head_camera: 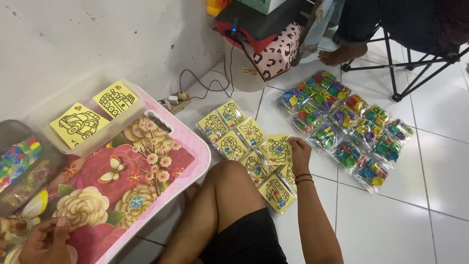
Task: The person places small yellow stickers into clear plastic bags by hand and seals the bags.
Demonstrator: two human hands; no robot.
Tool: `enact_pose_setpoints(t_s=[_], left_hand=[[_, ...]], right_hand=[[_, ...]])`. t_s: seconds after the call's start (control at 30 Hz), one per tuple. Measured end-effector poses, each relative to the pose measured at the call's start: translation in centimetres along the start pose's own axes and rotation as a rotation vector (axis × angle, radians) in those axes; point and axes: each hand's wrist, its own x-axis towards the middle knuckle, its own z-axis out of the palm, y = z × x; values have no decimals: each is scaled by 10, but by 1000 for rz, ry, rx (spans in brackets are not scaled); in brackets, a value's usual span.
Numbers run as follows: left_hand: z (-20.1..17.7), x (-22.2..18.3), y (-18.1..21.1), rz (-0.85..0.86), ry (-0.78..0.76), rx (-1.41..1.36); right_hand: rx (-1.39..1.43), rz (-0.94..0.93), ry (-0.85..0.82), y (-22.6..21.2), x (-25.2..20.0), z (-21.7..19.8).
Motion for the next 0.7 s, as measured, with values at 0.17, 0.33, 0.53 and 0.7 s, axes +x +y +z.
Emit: enact_pose_setpoints(t_s=[0.17, 0.33, 0.53, 0.7], left_hand=[[-6, 3, -25, -34, 11, 38], [-5, 3, -16, -23, 4, 66], [-9, 7, -51, -53, 3, 34], [-41, 50, -131, -408, -228, 181]], right_hand=[[-120, 13, -18, 2, -1, 8], [-131, -13, -68, 8, 20, 30], [-299, -224, -207, -8, 58, 93], [-367, -527, -354, -13, 93, 154]])
